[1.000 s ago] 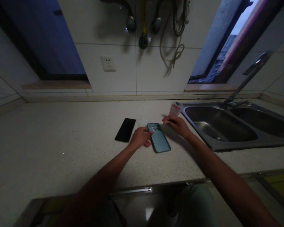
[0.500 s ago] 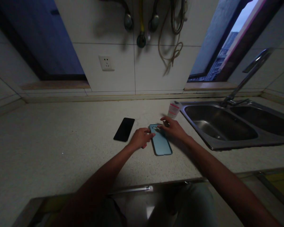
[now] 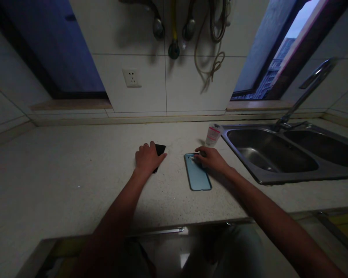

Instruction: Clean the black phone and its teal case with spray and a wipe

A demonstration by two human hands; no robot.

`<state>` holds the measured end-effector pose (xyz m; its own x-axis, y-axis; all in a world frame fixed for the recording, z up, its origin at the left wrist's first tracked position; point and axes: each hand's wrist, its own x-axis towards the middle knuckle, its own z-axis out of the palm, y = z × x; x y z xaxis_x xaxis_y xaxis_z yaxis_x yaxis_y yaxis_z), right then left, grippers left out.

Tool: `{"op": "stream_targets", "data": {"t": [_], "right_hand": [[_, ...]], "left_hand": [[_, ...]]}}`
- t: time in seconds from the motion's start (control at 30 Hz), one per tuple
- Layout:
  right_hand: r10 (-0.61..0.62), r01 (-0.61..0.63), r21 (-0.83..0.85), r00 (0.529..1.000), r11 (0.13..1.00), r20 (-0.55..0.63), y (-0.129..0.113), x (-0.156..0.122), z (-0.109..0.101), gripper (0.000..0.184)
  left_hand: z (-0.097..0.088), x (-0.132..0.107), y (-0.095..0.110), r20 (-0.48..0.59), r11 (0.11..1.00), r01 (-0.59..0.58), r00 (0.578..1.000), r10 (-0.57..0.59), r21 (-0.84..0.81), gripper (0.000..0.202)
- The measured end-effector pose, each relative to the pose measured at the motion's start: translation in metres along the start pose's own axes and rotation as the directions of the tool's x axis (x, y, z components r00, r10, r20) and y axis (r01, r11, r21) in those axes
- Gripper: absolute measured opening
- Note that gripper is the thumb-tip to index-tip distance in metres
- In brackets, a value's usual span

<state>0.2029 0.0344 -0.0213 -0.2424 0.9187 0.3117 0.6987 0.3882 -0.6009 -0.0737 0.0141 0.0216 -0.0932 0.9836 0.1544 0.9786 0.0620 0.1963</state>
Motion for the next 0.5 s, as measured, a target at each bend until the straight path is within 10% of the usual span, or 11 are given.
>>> {"op": "stream_targets", "data": {"t": [0.27, 0.5], "right_hand": [[0.049, -0.044, 0.157, 0.998, 0.987, -0.028, -0.007, 0.0, 0.006, 0.041], [0.067, -0.076, 0.259, 0.997, 0.963, 0.046, -0.004, 0.002, 0.012, 0.038]], "left_hand": [[0.002, 0.007, -0.009, 0.151, 0.993, 0.087, 0.986, -0.075, -0.074, 0.06], [0.006, 0.014, -0.011, 0.215, 0.806, 0.168, 0.975, -0.052, -0.568, 0.041]]}}
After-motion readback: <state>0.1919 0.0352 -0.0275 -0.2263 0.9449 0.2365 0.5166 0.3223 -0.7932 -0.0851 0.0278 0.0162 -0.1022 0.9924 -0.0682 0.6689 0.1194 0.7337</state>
